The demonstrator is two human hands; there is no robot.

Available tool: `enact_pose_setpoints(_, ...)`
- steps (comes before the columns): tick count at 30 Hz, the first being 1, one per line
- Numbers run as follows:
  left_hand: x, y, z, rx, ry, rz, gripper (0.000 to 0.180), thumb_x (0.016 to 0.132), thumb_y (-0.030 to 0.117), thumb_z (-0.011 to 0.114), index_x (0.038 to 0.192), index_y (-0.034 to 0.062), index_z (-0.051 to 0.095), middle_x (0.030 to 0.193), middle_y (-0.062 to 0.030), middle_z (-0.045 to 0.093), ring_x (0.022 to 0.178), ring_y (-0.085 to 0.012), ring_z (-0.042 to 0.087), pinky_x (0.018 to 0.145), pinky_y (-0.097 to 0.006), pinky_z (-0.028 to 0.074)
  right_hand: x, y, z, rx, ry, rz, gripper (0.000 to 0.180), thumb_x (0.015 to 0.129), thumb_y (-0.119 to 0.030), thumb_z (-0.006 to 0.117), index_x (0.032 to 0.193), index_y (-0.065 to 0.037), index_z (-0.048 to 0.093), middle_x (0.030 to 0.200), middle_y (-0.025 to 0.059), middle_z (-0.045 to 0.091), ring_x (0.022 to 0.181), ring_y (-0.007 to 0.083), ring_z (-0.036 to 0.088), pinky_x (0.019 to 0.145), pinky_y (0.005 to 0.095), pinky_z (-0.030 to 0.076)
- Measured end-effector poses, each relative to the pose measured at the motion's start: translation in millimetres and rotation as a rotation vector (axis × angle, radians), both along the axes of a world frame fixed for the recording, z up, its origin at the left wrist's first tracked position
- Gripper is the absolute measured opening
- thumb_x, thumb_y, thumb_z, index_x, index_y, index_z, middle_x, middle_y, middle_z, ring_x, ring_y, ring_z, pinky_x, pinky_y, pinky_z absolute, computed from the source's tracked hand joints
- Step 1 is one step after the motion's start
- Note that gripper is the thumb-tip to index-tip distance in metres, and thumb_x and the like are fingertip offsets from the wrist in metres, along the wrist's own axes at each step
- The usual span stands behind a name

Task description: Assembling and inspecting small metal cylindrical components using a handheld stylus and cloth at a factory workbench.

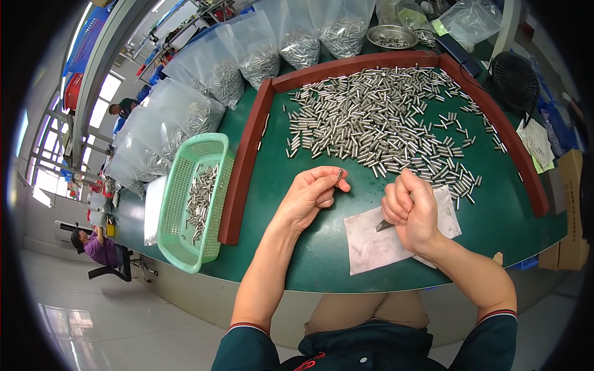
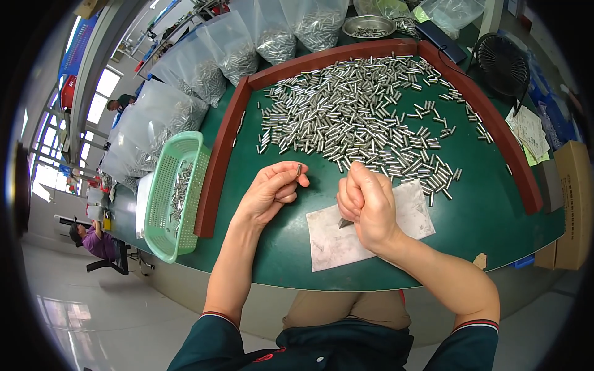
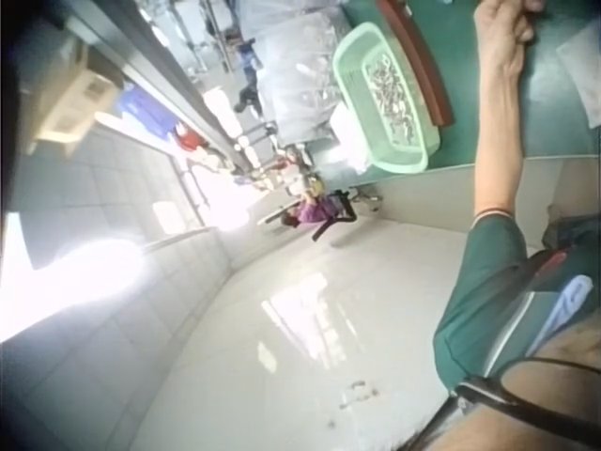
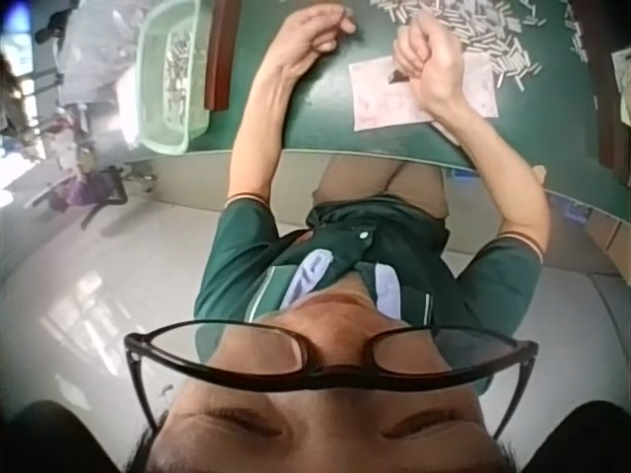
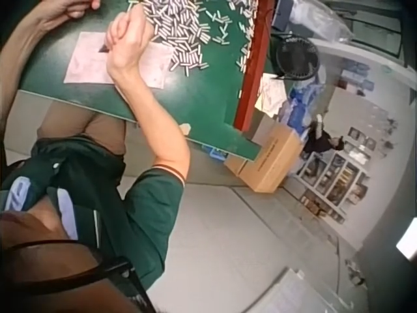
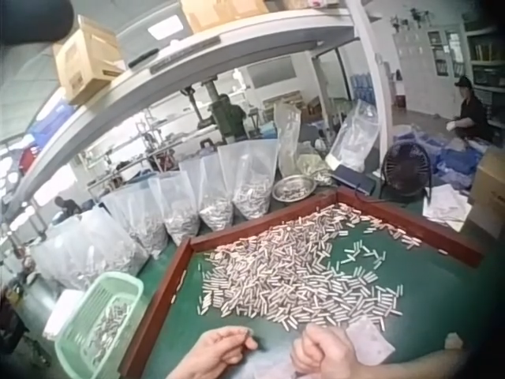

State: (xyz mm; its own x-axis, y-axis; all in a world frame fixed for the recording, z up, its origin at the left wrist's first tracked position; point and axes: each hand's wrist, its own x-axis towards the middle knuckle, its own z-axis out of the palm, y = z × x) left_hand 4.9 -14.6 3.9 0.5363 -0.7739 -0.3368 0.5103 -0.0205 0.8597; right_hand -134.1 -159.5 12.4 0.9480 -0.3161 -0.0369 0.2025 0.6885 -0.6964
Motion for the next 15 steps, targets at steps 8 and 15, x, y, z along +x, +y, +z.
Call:
enact_pose_setpoints(8,-32.6,-5.0,15.1,0.191,-0.522,-0.224,0.013,0.079,0.012,0.060,0.079,0.0002,0.053,0.059,0.0001,0.052,0.050,-0.0036,0.040,0.046,-0.020,0.034,1.1,-1.1,1.4,-0.016,-0.024,0.001,0.043,0.091,-0.024,0.034,0.050,-0.009,0.028,0.043,-0.0001,0.029,0.038,0.0069,0.020,0.037,0.0223,0.017)
enact_pose_setpoints(15,-59.0,-7.3,25.1,0.466,-0.971,-0.424,0.015,0.068,0.007,0.068,0.072,0.0005,0.055,0.050,-0.0013,0.044,0.046,-0.0082,0.039,0.043,-0.024,0.033,-0.6,3.2,1.0,-0.063,-0.029,-0.047,0.043,0.090,-0.024,0.031,0.049,-0.011,0.027,0.043,-0.0002,0.027,0.038,0.0075,0.018,0.037,0.0229,0.017)
